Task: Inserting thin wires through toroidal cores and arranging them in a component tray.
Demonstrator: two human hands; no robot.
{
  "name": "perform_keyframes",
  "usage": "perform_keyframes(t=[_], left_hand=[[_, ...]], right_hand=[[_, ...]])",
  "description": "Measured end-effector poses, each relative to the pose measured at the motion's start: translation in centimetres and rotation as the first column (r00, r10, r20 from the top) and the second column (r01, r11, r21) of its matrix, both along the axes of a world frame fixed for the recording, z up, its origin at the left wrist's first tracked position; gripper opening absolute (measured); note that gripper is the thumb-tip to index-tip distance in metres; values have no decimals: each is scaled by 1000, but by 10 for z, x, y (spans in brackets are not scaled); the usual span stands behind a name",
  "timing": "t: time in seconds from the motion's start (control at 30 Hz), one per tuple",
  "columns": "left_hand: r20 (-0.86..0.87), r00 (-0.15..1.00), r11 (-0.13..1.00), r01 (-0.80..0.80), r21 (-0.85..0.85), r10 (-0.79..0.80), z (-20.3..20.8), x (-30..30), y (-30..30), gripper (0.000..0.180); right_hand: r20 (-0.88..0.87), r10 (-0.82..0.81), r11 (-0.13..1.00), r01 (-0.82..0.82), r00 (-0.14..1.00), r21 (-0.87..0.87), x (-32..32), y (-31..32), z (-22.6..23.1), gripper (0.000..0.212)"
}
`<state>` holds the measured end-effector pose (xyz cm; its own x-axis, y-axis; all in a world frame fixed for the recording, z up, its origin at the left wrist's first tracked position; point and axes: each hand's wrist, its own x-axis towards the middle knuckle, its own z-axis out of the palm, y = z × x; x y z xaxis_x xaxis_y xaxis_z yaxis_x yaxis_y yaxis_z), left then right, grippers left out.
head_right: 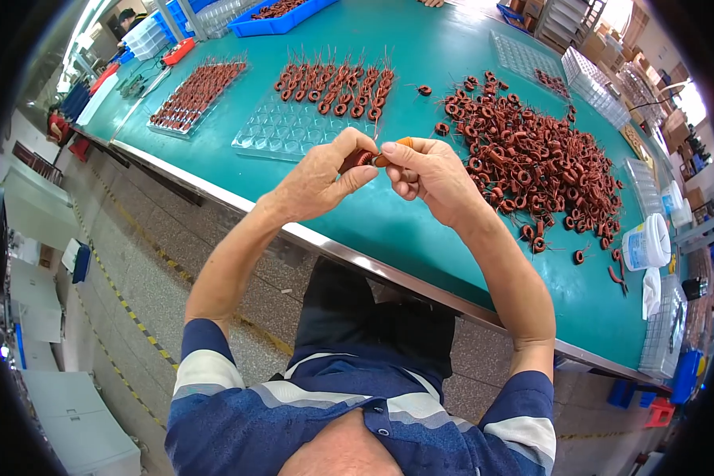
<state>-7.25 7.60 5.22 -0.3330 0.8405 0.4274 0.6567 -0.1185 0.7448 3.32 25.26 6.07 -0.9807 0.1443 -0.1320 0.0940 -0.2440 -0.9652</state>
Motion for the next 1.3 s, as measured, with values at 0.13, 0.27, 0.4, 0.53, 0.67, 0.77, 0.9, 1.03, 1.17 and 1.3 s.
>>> perform_keyframes(t=[0.13, 0.27, 0.4, 0.53, 0.67, 0.77, 0.9, 1.03, 1.17, 1.3], left_hand=[[-271, 962, 995, 6, -96, -32, 10, -3, -3, 28], [-235, 967, 989, -120, -87, 96, 0, -1, 4, 31], [495, 861, 969, -7, 247, -120, -16, 12, 17, 29], [668, 679, 900, -24, 435, -305, -20, 24, 21, 13], [645, 752, 960, -57, 275, -140, -35, 17, 16, 34], [716, 675, 963, -28, 269, -180, -33, 24, 16, 30], [702, 691, 968, -14, 250, -171, -32, 32, 19, 22], [778, 623, 957, -166, 238, -86, -37, 32, 23, 17], [799, 584, 947, -156, 281, -141, -32, 27, 26, 14], [831, 529, 946, -144, 290, -174, -45, 22, 16, 17]], right_hand=[[-4, 32, 989, -31, 999, 143, 1, 1, -1, 25], [-486, -145, 477, 491, 862, 729, 7, -26, 0, 24], [-386, -212, 756, 401, 898, 517, 4, -9, 3, 22], [-264, -120, 883, 225, 957, 412, 5, -6, 11, 22], [-163, -154, 919, 202, 975, 339, -4, -6, -9, 31], [-133, -35, 983, 58, 991, 174, 3, -6, -6, 47], [-234, -47, 999, 49, 971, 1, 1, -13, -12, 42], [-323, -167, 946, 244, 931, 214, -4, -21, -14, 31], [-351, -225, 933, 305, 909, 191, -10, -21, -15, 26], [-331, -288, 874, 388, 899, 292, -12, -19, -20, 32]])
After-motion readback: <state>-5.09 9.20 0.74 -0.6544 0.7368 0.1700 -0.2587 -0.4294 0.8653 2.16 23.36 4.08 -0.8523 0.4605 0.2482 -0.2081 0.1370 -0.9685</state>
